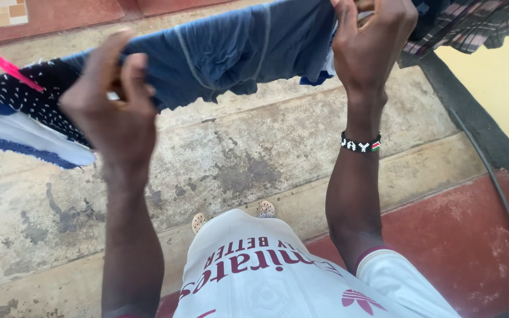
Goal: Hanging wet socks and other laundry on a clothesline outdoors.
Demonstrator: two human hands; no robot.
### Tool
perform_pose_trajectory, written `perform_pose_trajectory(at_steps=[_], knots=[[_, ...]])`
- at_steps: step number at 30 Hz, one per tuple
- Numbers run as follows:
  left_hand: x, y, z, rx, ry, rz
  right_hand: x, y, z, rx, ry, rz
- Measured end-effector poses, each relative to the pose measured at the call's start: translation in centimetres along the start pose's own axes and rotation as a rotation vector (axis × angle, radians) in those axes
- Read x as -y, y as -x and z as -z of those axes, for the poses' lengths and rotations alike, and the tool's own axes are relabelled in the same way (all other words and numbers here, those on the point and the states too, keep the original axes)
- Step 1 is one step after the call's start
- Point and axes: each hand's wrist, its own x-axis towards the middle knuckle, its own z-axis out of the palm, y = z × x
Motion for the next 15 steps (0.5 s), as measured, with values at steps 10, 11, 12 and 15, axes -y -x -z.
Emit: perform_pose_trajectory(at_steps=[10, 11, 12, 15], knots=[[-3.2, -2.0, -4.7, -0.035, -0.048, -0.005, 1.7, -2.0, 1.1, 0.108, -1.019, -0.370], [-3.2, -2.1, -4.3, -0.044, -0.069, -0.016, 1.0, -1.5, 0.7, 0.083, -0.918, -0.419], [-3.1, -2.2, -3.9, -0.055, -0.090, -0.026, 0.4, -1.1, 0.2, 0.059, -0.818, -0.464], [-2.9, -2.7, -4.3, -0.059, -0.032, 0.077, -1.4, 0.4, -0.5, 0.048, -0.422, -0.313]])
